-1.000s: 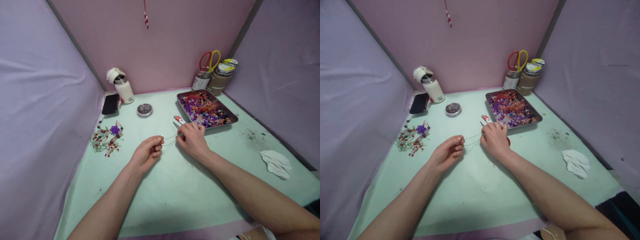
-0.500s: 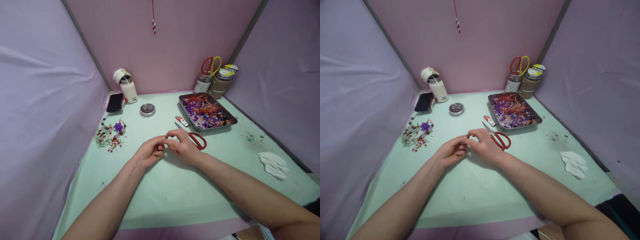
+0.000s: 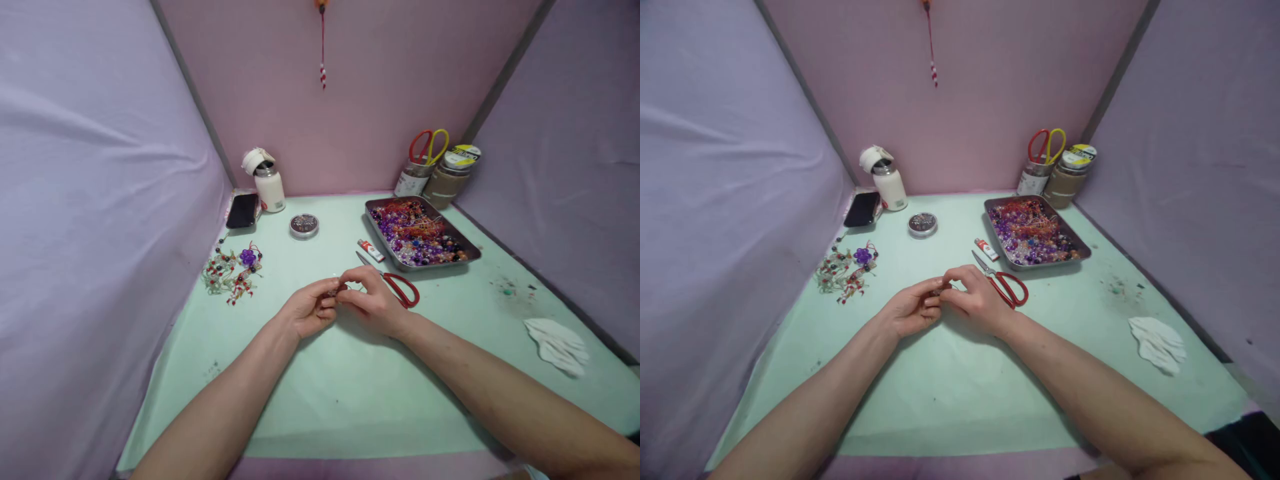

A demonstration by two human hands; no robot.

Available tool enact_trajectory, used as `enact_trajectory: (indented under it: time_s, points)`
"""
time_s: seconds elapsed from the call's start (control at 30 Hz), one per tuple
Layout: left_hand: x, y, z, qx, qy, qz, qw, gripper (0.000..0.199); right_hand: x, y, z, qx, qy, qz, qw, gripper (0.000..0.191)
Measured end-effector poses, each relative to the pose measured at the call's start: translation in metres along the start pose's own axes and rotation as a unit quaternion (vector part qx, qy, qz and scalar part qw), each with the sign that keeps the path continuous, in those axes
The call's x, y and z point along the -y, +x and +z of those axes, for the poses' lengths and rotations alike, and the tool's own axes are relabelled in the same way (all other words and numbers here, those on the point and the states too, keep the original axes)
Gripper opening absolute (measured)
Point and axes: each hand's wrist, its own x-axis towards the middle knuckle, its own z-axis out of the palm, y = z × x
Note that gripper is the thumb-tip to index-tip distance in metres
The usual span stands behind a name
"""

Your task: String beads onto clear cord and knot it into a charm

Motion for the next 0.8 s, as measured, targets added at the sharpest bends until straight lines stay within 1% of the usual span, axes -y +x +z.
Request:
enact_trajectory:
  time_s: [0.1,0.27,0.33,0.43,0.53,0.63,0.8]
  points:
    - [-0.003,0.001,0.0,-0.002,-0.023,-0.003,1.0,0.004,0.003,0.002,0.0,-0.028,0.014,-0.021,0.999,0.017]
    - [-0.012,0.0,-0.001,0.0,-0.062,0.016,0.998,0.006,0.008,0.001,0.001,-0.036,0.006,-0.046,0.998,0.012]
    - [-0.015,0.0,-0.003,-0.009,-0.068,0.027,0.997,0.005,0.011,0.0,0.002,-0.031,0.009,-0.049,0.998,0.01]
    - [-0.019,0.002,-0.006,-0.032,-0.075,0.047,0.996,0.005,0.019,0.0,0.001,-0.002,0.031,-0.055,0.998,0.008]
    - [-0.021,0.004,-0.008,-0.05,-0.072,0.063,0.994,0.006,0.03,0.0,-0.001,0.019,0.063,-0.071,0.995,0.008]
    - [-0.023,0.006,-0.01,-0.06,-0.043,0.089,0.993,0.005,0.042,0.002,-0.004,0.026,0.112,-0.08,0.99,0.009]
    - [-0.025,0.01,-0.016,-0.079,0.002,0.152,0.985,0.007,0.057,0.012,-0.011,0.008,0.216,-0.049,0.975,0.009]
